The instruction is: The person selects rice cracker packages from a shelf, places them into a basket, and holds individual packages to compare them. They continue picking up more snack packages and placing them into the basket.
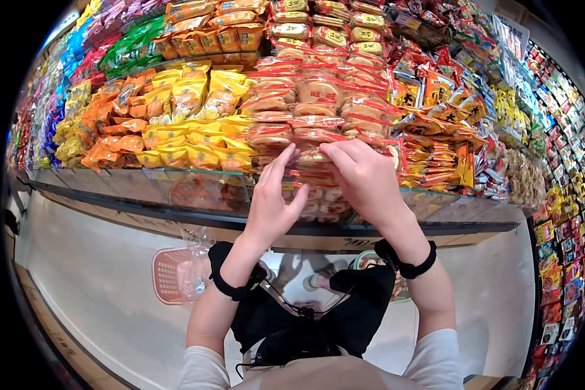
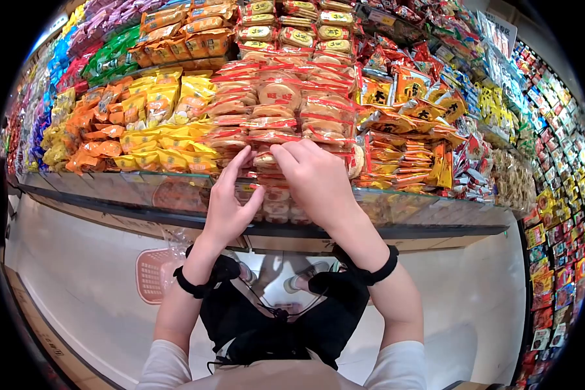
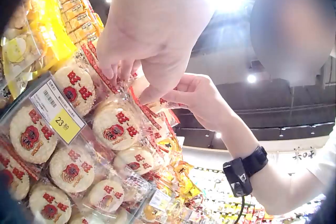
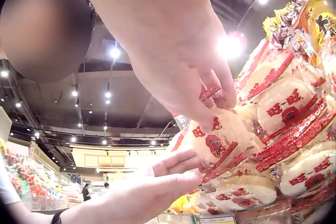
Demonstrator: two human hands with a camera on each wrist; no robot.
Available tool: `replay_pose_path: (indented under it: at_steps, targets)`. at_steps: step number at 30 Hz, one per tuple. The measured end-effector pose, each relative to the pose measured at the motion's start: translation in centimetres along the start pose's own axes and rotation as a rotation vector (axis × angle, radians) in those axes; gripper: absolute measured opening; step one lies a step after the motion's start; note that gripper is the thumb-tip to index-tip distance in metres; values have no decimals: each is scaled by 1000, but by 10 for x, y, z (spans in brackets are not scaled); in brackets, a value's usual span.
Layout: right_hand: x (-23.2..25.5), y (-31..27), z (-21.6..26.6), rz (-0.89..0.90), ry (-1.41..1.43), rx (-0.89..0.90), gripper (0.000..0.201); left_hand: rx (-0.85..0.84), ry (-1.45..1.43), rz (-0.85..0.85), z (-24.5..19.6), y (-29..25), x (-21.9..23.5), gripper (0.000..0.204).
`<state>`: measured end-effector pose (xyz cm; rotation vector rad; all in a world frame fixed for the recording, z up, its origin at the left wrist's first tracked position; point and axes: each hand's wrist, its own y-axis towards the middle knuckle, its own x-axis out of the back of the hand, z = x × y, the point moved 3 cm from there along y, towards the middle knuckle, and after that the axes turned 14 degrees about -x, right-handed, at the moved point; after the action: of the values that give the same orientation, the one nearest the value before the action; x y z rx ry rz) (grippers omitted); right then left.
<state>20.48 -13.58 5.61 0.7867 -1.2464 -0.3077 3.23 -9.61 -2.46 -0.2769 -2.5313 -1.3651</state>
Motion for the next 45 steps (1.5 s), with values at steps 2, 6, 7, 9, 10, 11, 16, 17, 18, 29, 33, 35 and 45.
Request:
replay_pose_path:
  at_steps: [2, 6, 7, 9, 10, 11, 16, 17, 18, 29, 33, 35, 45]
  targets:
    - [-2, 4, 6, 23, -58, 25, 38, 8, 14, -12, 0, -2, 0, 69]
    - [-7, 13, 19, 81, -255, 92, 32, -84, 320, -39, -12, -4, 3, 60]
    - [-10, 14, 21, 83, -254, 89, 32, -70, 337, -51, -12, -5, 4, 55]
    - [-18, 15, 23, 146, -349, 65, 29, -80, 340, -37, -7, -6, 1, 52]
    - [-23, 13, 23, 148, -348, 66, 29, -92, 345, -28, -4, -7, 0, 48]
    - [-28, 11, 21, 103, -372, 64, 29, -113, 370, -15, -3, -6, -1, 46]
    - [-23, 4, 17, 39, -324, 24, 33, -97, 334, -55, 2, -7, -1, 50]
    - [-21, 1, 16, 37, -295, 22, 35, -96, 320, -68, 3, -8, -2, 55]
    - [-19, -2, 14, 35, -267, 20, 38, -98, 318, -66, 0, -10, -1, 55]
    - [-16, -17, -3, -28, -135, 25, 34, -286, 314, -67, 6, -37, -16, 30]
    - [-17, -12, -1, -46, -134, -3, 28, -307, 335, -67, 13, -23, -18, 27]
    - [-20, -11, -3, -26, -119, -26, 26, -285, 321, -41, 15, -23, -20, 26]
    - [-11, -26, -8, -15, -44, -9, 39, -335, 349, -43, 11, -37, -18, 30]
